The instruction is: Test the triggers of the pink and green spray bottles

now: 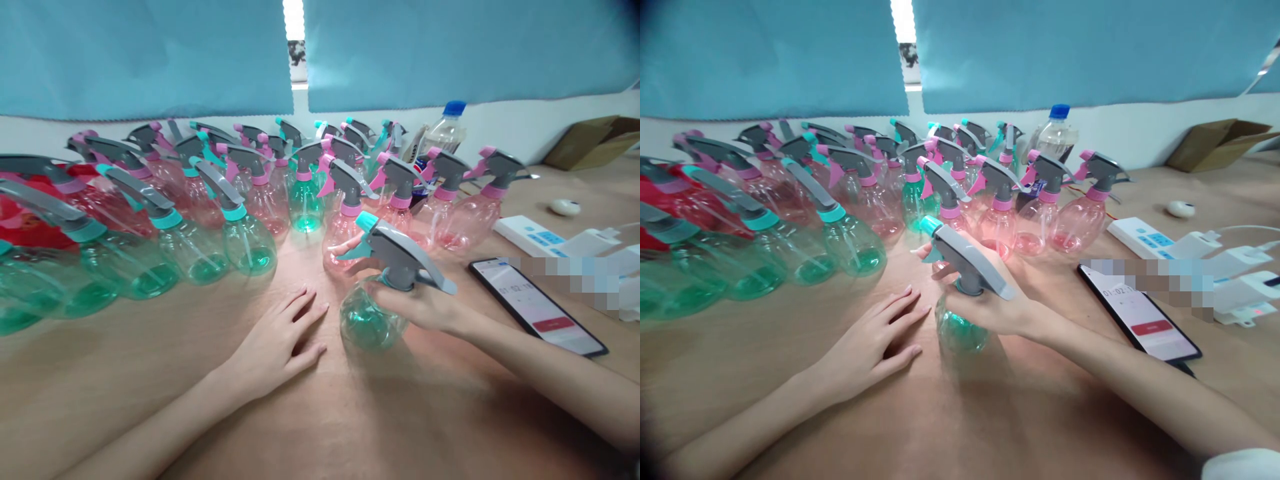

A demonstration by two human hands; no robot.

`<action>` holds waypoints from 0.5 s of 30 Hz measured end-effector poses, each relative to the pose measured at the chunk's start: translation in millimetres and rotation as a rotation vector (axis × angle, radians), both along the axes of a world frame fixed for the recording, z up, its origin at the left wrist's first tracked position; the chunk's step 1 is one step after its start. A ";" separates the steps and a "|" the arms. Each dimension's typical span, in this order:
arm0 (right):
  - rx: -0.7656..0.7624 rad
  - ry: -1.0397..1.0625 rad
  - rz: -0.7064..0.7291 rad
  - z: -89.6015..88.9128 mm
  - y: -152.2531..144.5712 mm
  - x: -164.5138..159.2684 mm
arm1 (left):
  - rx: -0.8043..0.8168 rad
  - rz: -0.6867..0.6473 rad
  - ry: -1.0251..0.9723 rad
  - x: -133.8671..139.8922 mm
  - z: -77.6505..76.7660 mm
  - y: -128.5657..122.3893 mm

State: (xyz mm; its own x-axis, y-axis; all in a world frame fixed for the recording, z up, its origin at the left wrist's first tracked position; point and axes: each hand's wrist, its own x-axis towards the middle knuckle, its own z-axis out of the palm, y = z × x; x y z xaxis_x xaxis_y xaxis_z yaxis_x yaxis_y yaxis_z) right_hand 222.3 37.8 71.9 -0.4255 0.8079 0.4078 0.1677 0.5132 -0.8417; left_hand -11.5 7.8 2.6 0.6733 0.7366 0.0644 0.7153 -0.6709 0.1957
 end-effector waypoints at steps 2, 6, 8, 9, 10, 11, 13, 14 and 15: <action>0.003 0.000 -0.004 1.5 -0.3 -0.5 | 0.003 0.000 0.005 -0.3 -0.1 -0.2; 0.000 -0.027 -0.040 6.8 -1.1 -2.6 | -0.002 0.003 -0.007 -0.6 0.0 -0.9; -0.001 -0.044 -0.058 8.3 -1.4 -3.1 | -0.009 0.007 -0.010 -0.4 0.3 -1.2; 0.004 -0.047 -0.068 8.4 -1.5 -3.2 | -0.012 0.008 -0.010 -0.2 0.5 -1.3; 0.011 -0.046 -0.078 8.1 -1.6 -3.1 | -0.014 0.008 -0.010 -0.1 0.5 -1.3; 0.018 -0.040 -0.088 7.5 -1.8 -3.0 | -0.015 0.007 -0.011 0.0 0.5 -1.2; 0.027 -0.021 -0.098 6.1 -2.1 -2.7 | -0.014 0.007 -0.016 -0.2 0.1 -0.9; 0.031 -0.014 -0.101 5.7 -2.4 -2.6 | -0.011 0.006 -0.021 -0.4 -0.1 -0.7; 0.033 -0.016 -0.104 5.7 -2.6 -2.5 | -0.008 0.006 -0.025 -0.6 -0.4 -0.6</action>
State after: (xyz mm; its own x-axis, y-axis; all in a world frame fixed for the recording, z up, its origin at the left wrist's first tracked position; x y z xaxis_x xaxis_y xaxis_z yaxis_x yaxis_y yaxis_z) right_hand 219.7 35.2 77.5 -0.3472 0.8339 0.4289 0.2351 0.5202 -0.8211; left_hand -12.0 7.2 2.2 0.6674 0.7409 0.0752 0.7137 -0.6652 0.2193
